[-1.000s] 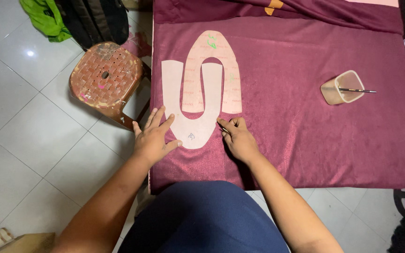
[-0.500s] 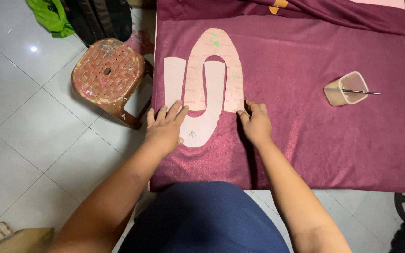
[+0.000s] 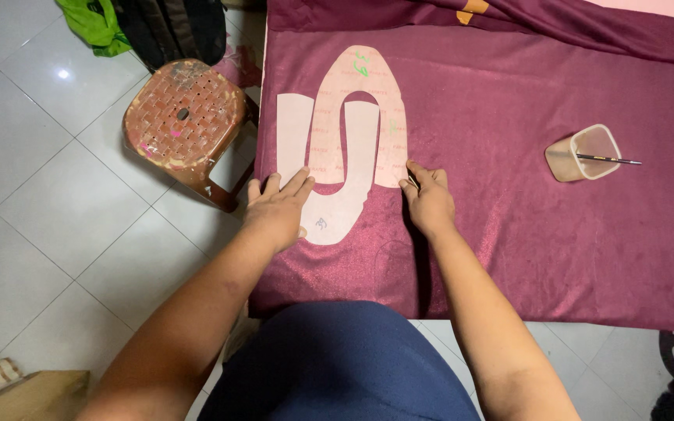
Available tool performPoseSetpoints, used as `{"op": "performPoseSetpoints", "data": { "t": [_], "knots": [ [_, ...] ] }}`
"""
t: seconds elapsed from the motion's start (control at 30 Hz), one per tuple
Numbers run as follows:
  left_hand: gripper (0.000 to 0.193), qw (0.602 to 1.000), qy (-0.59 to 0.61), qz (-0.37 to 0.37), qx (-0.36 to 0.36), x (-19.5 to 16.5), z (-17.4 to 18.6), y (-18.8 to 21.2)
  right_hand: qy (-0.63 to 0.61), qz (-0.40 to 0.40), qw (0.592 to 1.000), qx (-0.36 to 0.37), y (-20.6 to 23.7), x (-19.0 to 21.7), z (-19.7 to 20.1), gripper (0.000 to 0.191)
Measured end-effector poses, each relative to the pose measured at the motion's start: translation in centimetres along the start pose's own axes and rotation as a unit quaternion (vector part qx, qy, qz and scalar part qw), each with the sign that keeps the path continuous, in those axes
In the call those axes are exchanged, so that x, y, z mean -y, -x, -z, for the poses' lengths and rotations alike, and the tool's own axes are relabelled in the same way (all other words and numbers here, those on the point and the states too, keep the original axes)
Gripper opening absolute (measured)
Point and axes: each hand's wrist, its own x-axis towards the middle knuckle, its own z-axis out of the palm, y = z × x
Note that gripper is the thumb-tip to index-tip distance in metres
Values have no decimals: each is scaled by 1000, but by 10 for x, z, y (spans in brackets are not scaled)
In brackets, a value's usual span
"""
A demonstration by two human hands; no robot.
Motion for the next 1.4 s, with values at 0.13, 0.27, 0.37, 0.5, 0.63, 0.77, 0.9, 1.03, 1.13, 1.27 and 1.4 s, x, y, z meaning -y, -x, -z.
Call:
{"op": "performPoseSetpoints", "data": {
  "t": [0.13, 0.27, 0.37, 0.5, 0.63, 0.77, 0.9, 1.03, 1.13, 1.27, 1.4],
  "knots": [
    [101, 1000, 1, 2, 5, 6, -12, 3, 18, -12, 1000, 7, 7, -4, -12, 44],
    [101, 1000, 11, 7, 8, 13, -21, 8, 14, -3, 1000, 4, 14, -5, -22, 44],
    [101, 1000, 18, 12, 14, 16, -26, 10, 14, -3, 1000, 3, 18, -5, -29, 44],
    [103, 999, 15, 20, 41, 19, -31, 9, 12, 3, 1000, 5, 22, -8, -38, 44],
    [103, 999, 16, 15, 44, 23, -35, 9, 6, -3, 1000, 9, 23, -10, -46, 44],
    [103, 999, 21, 14, 48, 29, -39, 7, -1, 8, 1000, 5, 24, -9, -52, 44],
    [103, 999, 28, 8, 27, 40, -51, 9, 2, 2, 1000, 12, 27, -7, -60, 44],
    [102, 996, 76, 11, -40, 57, -73, 18, 5, 22, 1000, -10, 38, -2, -73, 42],
    [98, 990, 109, 9, -92, 73, -87, 23, -13, 85, 996, -33, 59, 9, -91, 32],
    [93, 985, 136, 21, -104, 88, -102, 30, -80, 139, 987, 6, 87, 29, -113, 36],
    [90, 979, 162, 23, -119, 90, -116, 31, -40, 132, 990, 22, 100, 41, -116, 44]
  ]
}}
